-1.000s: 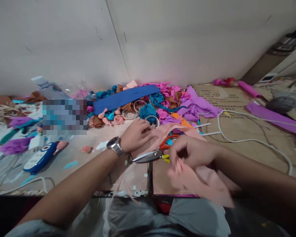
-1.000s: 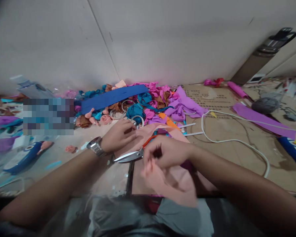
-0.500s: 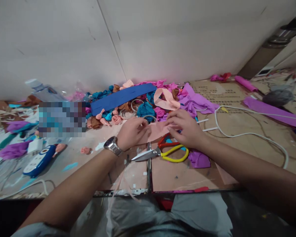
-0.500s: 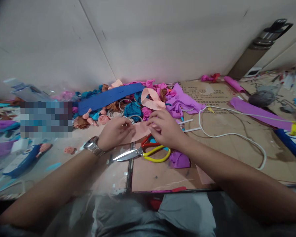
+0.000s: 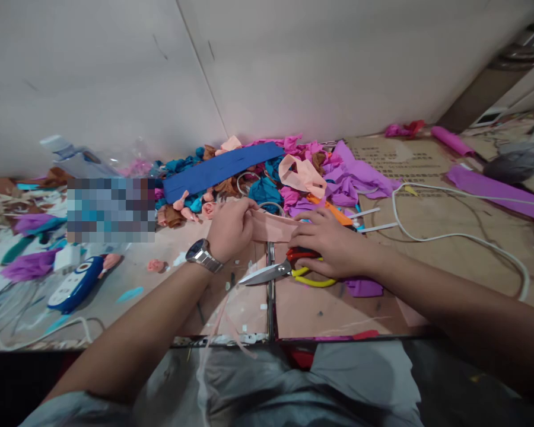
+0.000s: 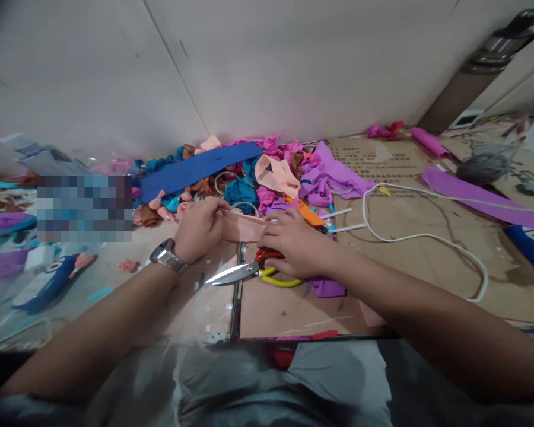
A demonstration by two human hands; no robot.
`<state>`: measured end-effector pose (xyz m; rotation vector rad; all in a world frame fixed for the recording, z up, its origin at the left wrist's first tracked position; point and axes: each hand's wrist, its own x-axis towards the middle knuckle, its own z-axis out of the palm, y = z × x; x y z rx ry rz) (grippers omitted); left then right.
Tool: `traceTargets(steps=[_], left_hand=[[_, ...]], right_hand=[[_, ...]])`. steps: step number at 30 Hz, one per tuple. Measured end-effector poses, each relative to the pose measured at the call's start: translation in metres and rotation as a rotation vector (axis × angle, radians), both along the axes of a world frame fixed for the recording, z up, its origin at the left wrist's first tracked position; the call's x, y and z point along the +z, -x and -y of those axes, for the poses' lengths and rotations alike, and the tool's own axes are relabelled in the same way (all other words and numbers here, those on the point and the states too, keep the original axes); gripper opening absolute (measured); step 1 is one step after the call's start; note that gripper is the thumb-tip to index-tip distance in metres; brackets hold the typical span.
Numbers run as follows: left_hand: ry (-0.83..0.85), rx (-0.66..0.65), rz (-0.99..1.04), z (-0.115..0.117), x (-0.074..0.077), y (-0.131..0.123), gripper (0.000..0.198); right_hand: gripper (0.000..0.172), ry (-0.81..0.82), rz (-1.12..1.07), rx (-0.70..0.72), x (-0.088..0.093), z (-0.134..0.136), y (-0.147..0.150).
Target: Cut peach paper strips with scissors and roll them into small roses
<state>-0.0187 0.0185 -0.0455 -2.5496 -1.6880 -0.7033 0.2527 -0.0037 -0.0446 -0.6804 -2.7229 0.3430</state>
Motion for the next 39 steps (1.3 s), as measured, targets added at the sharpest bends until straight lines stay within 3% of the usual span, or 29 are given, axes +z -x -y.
traceTargets(steps=[7,10,17,23,32,35,39], left_hand=[[0.005,0.017,-0.008,-0.001,0.001,0.002,0.025],[0.024,0.006,-0.019,-0.001,0.001,0.002,0.022],[0.071,-0.125,-0.038,0.004,0.003,-0.003,0.016],[0.052,-0.197,-0.049,0.005,0.003,-0.008,0.023],[0.014,-0.121,-0.038,0.005,0.002,-0.008,0.026],[0.001,-0.106,-0.021,0.005,0.001,-0.009,0.026],[-0.014,-0.045,0.001,-0.002,-0.002,-0.001,0.02]], right_hand=[[0.035,-0.009,0.003,0.122,0.009,0.006,0.001],[0.035,-0.043,0.033,0.111,0.013,0.009,0.001],[0.035,-0.084,0.071,0.063,0.012,0.013,-0.002],[0.043,-0.171,0.088,0.109,0.01,0.013,0.001],[0.024,-0.405,-0.187,0.052,0.037,0.023,-0.006],[0.029,-0.478,-0.305,-0.004,0.041,0.028,-0.014],[0.049,-0.539,-0.385,-0.102,0.037,0.027,-0.02]])
